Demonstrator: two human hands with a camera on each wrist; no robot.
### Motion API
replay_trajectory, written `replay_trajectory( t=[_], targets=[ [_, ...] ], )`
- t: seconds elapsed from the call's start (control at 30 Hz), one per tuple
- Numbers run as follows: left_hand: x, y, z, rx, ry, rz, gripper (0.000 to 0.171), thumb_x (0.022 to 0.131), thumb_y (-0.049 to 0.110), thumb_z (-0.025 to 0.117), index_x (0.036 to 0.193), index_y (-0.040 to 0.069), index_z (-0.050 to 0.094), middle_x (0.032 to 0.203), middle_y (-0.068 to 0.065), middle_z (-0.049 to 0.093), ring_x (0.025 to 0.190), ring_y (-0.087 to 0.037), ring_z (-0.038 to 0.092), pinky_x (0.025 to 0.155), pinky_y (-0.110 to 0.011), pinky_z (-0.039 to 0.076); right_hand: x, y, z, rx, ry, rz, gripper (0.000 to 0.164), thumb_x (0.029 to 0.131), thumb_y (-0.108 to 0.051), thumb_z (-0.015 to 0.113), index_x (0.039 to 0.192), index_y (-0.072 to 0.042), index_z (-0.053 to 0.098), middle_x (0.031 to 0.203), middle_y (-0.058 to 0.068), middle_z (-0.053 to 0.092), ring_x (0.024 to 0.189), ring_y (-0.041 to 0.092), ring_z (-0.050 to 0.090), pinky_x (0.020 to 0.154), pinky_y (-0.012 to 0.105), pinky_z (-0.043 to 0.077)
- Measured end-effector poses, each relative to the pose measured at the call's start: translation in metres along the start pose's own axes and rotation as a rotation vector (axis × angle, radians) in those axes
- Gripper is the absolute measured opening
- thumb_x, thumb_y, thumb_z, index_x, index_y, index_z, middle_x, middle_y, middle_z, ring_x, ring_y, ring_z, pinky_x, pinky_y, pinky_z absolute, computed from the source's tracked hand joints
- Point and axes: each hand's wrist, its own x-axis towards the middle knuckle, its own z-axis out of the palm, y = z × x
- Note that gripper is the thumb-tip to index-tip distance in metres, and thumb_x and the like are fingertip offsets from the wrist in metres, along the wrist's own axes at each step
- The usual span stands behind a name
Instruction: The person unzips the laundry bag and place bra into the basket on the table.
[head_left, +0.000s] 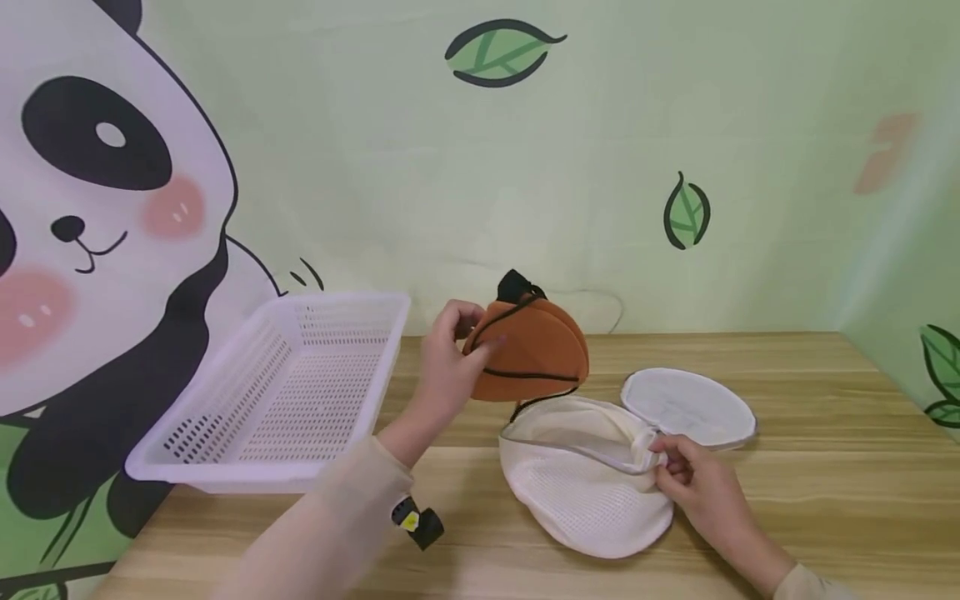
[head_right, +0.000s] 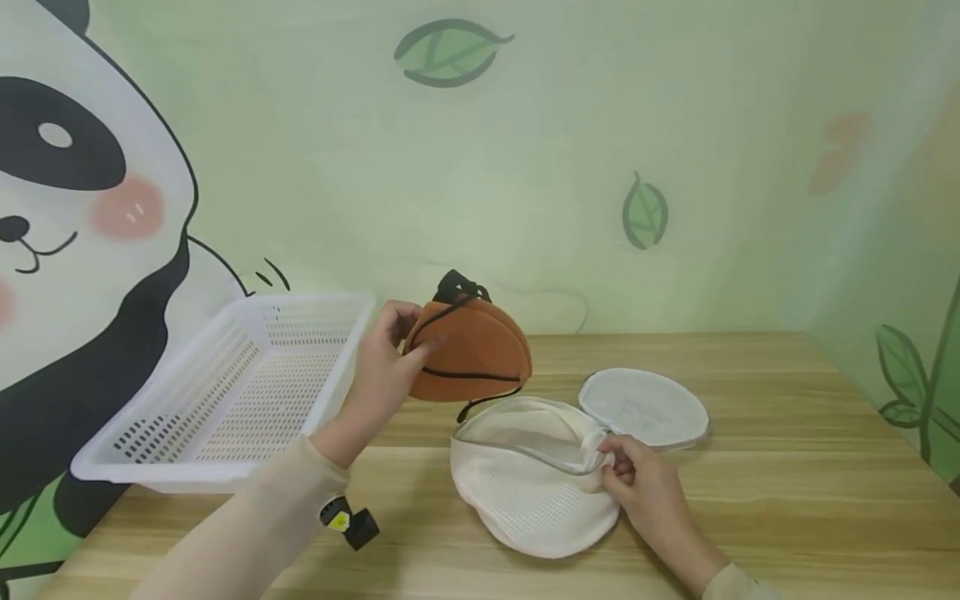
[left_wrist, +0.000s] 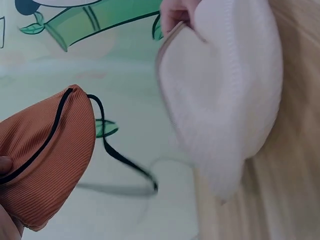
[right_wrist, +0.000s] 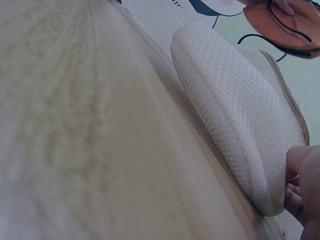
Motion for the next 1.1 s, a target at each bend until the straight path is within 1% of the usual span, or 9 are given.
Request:
replay_trajectory(
  t=[0.13,0.23,0.33,0.43,0.53,0.7,0.83,0.93,1.1],
  targets=[
    [0.010,0.004,-0.018,0.041,0.034,0.025,0.027,0.080,0.003,0.074,0.099,-0.002,0.056,0.093,-0.017,0.062,0.085,-0.024,0.057,0.078,-0.025,0.046,0.000,0.000,0.001,-0.003,-0.004,0.006,0.026,0.074,0.011,0.067,0.097,-0.001,0.065,0.079,0.004,0.065,0.071,-0.010,0.050,0.058,0.016,0.051],
    [0.018,0.003,-0.034,0.098,0.052,0.027,0.027,0.082,0.005,0.073,0.100,-0.001,0.055,0.096,-0.016,0.062,0.088,-0.024,0.059,0.082,-0.029,0.049,0.001,0.000,0.003,0.005,-0.011,0.007,0.026,0.075,0.010,0.068,0.098,0.000,0.064,0.079,0.005,0.066,0.071,-0.010,0.050,0.058,0.016,0.051],
    [0.027,0.000,-0.050,0.123,0.059,0.025,0.026,0.083,0.006,0.072,0.101,0.000,0.055,0.099,-0.015,0.061,0.092,-0.023,0.058,0.084,-0.031,0.049,0.002,0.000,0.004,0.006,-0.011,0.006,0.026,0.074,0.010,0.068,0.098,0.000,0.064,0.079,0.006,0.066,0.071,-0.010,0.050,0.058,0.016,0.051],
    [0.036,-0.004,-0.065,0.147,0.073,0.031,0.025,0.083,0.004,0.072,0.101,-0.001,0.055,0.100,-0.016,0.060,0.093,-0.020,0.056,0.084,-0.029,0.047,0.003,0.000,0.005,-0.009,-0.003,0.000,0.026,0.074,0.010,0.068,0.097,-0.001,0.065,0.078,0.005,0.065,0.070,-0.011,0.049,0.057,0.016,0.051],
    [0.041,-0.008,-0.078,0.184,0.085,0.033,0.025,0.082,0.003,0.072,0.101,-0.001,0.056,0.099,-0.015,0.061,0.092,-0.015,0.055,0.082,-0.023,0.045,0.003,0.000,0.005,-0.018,0.002,-0.002,0.026,0.073,0.011,0.067,0.096,-0.001,0.065,0.077,0.003,0.064,0.070,-0.010,0.049,0.057,0.016,0.050],
    [0.048,-0.015,-0.101,0.265,0.092,0.032,0.026,0.082,0.003,0.073,0.102,-0.001,0.057,0.101,-0.016,0.062,0.091,-0.014,0.055,0.079,-0.016,0.043,0.003,0.001,0.006,-0.008,-0.004,0.001,0.025,0.074,0.010,0.068,0.097,-0.001,0.065,0.077,0.005,0.065,0.070,-0.011,0.049,0.057,0.017,0.050],
    [0.052,-0.020,-0.119,0.338,0.099,0.035,0.026,0.082,0.003,0.072,0.103,-0.002,0.057,0.101,-0.017,0.061,0.090,-0.014,0.054,0.077,-0.015,0.042,0.002,0.001,0.006,-0.005,-0.001,0.008,0.024,0.075,0.009,0.068,0.097,-0.001,0.064,0.076,0.005,0.065,0.070,-0.011,0.049,0.057,0.016,0.050],
    [0.054,-0.024,-0.132,0.383,0.112,0.033,0.025,0.083,0.001,0.071,0.103,-0.003,0.056,0.101,-0.018,0.060,0.089,-0.014,0.052,0.076,-0.014,0.040,0.001,0.001,0.005,-0.008,0.008,0.005,0.024,0.075,0.010,0.067,0.097,-0.001,0.065,0.075,0.002,0.064,0.069,-0.011,0.049,0.057,0.016,0.050],
    [0.053,-0.033,-0.151,0.464,0.123,-0.008,0.024,0.083,0.004,0.071,0.102,-0.003,0.056,0.100,-0.017,0.060,0.090,-0.017,0.053,0.074,-0.016,0.038,0.002,0.000,0.004,-0.006,0.020,-0.009,0.026,0.074,0.011,0.068,0.096,-0.001,0.064,0.075,0.001,0.064,0.069,-0.011,0.048,0.056,0.016,0.049]
  ],
)
